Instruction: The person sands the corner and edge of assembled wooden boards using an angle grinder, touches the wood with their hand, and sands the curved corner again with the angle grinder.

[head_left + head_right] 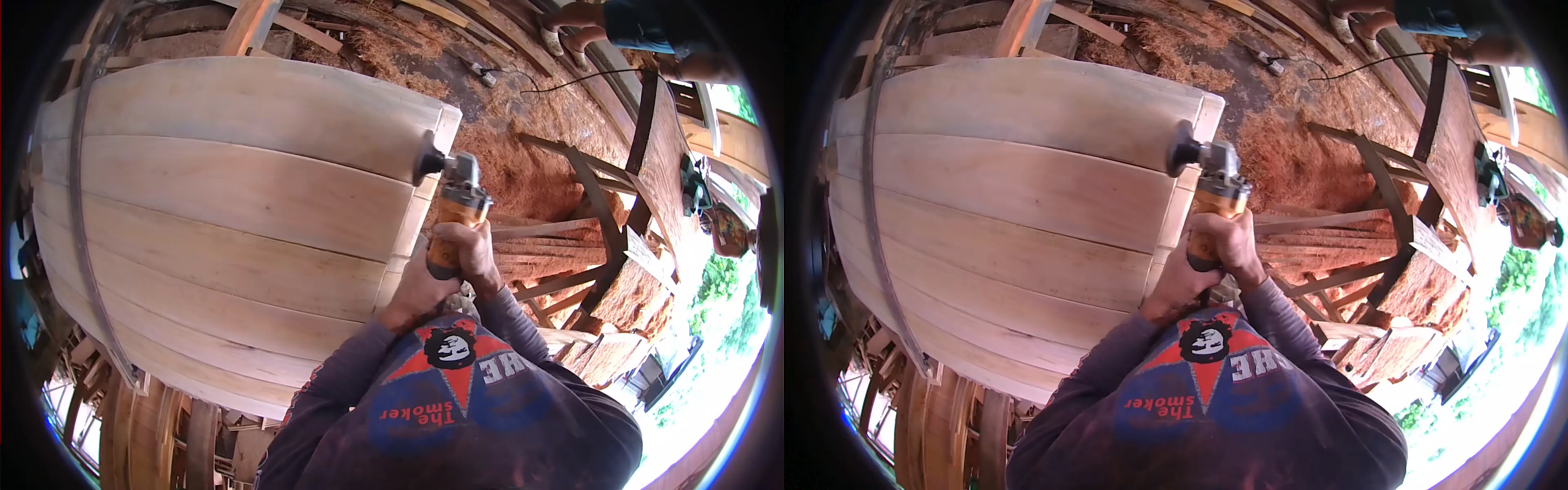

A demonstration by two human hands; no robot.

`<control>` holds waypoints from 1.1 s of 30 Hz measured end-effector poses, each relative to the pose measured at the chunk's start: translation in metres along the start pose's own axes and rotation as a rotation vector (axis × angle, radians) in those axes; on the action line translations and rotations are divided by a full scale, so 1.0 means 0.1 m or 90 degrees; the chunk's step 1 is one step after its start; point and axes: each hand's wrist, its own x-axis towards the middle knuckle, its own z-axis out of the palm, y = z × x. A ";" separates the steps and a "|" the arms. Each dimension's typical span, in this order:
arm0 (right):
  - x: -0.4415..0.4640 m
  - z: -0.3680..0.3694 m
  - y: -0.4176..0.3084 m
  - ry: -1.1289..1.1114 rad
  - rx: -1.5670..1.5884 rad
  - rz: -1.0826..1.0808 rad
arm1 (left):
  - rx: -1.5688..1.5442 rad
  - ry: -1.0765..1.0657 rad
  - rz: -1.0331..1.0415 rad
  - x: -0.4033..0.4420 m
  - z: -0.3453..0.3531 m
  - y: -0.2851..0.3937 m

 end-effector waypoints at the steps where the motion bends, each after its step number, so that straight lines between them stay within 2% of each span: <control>1: -0.06 0.06 -0.07 0.019 -0.119 -0.023 | -0.134 -0.066 -0.062 -0.02 -0.01 0.00; 5: -0.26 0.14 -0.13 -0.003 -0.190 -0.077 | -0.163 -0.076 -0.094 -0.18 0.02 -0.03; 6: -0.29 0.05 -0.05 -0.012 -0.160 -0.069 | -0.072 -0.058 -0.009 -0.22 0.04 -0.09; 7: -0.31 -0.03 0.03 -0.023 -0.132 -0.060 | -0.071 -0.052 -0.004 -0.27 0.08 -0.17; 8: -0.36 0.02 0.00 -0.026 0.002 -0.018 | 0.020 -0.014 -0.002 -0.32 0.12 -0.21; 10: -0.25 -0.21 0.30 -0.085 0.131 0.016 | 0.185 0.039 -0.004 -0.38 0.19 -0.15; 11: -0.23 -0.26 0.38 -0.098 0.200 0.050 | 0.183 0.043 -0.005 -0.38 0.23 -0.15; 13: -0.15 -0.38 0.56 -0.116 0.312 0.128 | 0.304 0.091 -0.047 -0.34 0.30 -0.20; 15: -0.07 -0.41 0.65 -0.111 0.344 0.108 | 0.320 0.108 -0.030 -0.32 0.29 -0.16; 18: -0.02 -0.41 0.70 -0.136 0.378 0.085 | 0.344 0.089 -0.088 -0.31 0.27 -0.12; 21: -0.02 -0.37 0.67 -0.141 0.372 0.094 | 0.361 0.104 -0.019 -0.31 0.25 -0.18; 28: -0.04 -0.19 0.51 -0.151 0.366 0.087 | 0.357 0.104 -0.077 -0.25 0.17 -0.08; 30: -0.05 -0.14 0.45 -0.091 0.300 0.054 | 0.351 0.100 -0.074 -0.24 0.13 -0.10; 31: -0.06 -0.13 0.40 -0.091 0.297 0.054 | 0.289 0.089 -0.028 -0.24 0.09 -0.15; 33: -0.09 -0.09 0.30 -0.044 0.077 0.013 | 0.225 0.077 0.021 -0.20 0.02 -0.27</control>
